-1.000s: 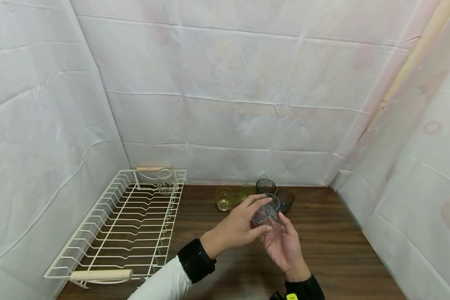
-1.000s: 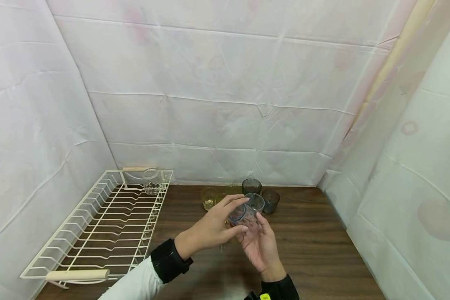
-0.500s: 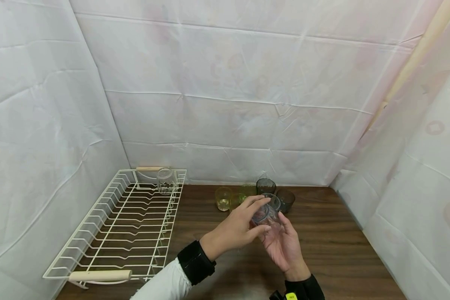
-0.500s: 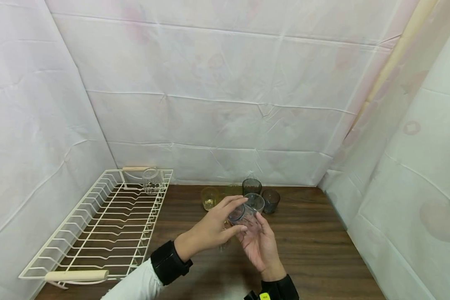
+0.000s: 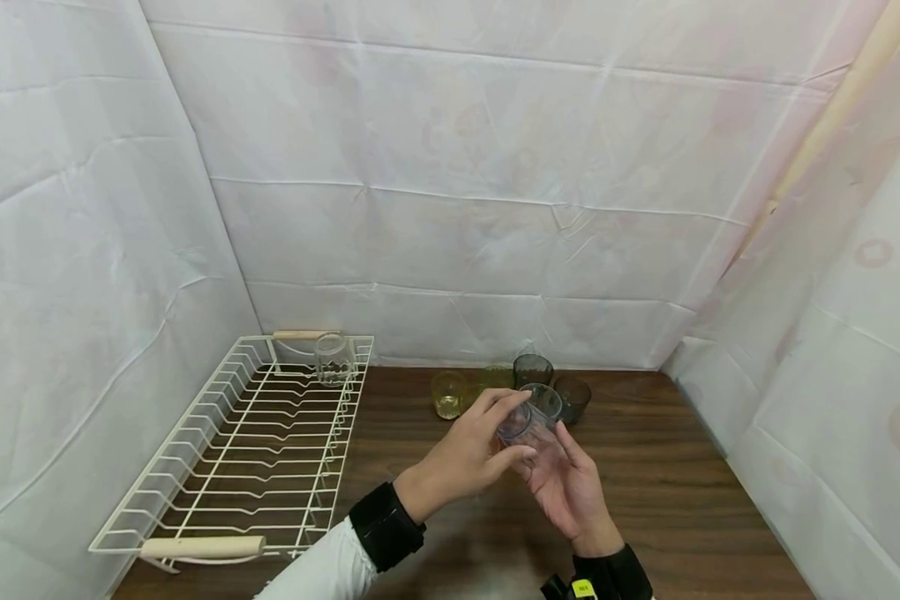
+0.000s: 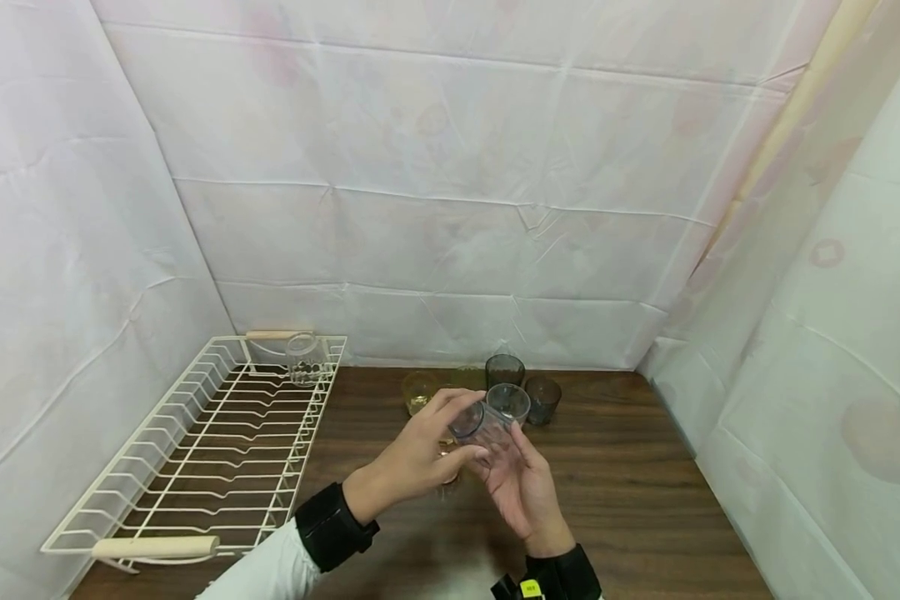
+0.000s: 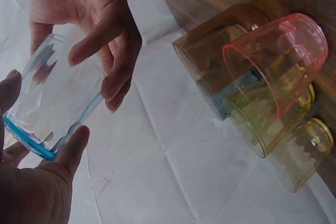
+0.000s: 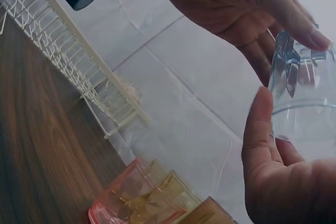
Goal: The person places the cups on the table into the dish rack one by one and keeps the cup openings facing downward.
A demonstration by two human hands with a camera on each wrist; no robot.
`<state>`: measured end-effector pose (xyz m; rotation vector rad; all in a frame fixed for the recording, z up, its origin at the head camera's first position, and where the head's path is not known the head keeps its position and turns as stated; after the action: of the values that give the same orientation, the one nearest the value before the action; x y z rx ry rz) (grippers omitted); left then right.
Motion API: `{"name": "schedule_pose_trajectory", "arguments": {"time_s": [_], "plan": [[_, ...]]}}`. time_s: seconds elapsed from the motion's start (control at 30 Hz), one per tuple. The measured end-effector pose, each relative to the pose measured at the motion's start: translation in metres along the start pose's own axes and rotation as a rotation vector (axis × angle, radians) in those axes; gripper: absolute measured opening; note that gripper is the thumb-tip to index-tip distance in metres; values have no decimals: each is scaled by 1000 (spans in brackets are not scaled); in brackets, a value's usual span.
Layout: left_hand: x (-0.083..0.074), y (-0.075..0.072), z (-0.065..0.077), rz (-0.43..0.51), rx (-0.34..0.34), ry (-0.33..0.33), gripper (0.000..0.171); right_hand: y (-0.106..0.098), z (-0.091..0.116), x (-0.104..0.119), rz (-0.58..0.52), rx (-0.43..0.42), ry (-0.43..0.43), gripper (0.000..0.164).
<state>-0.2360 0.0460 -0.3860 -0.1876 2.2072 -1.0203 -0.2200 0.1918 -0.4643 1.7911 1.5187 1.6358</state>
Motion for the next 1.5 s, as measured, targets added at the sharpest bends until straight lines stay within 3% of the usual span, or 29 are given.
{"name": "schedule_pose_trajectory", "arguments": {"time_s": [0.2,0.47,0.77,0.9,1.17,1.5], "plan": [[1,-10,4,-35,-33,3,72,-4,3,6,117,-50,28,55],[13,-29,15,-84,-95,-31,72,-16,11,20,363,-232,52,54],[34,-64,28,-147,-202,-70,75,-20,18,36,442,-186,0,55],[46,-82,33,-178,-259,-83,74,-25,24,42,475,-211,-10,54],[70,-125,52,-171,-378,-200,70,-41,36,52,526,-317,-7,49],[120,-161,79,-217,-374,-400,69,-58,50,63,552,-371,-37,47]]}}
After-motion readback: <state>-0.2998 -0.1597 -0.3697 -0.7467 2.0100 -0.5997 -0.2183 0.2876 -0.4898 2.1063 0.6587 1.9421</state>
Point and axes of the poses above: each hand's wrist, its own z-axis away from the middle knuckle, its own y-axis out of the palm, x = y × z, the point moved 6 cm from there along -z, towards the middle knuckle, and after that the axes turned 4 degrees about -z, right-handed, at the moved point
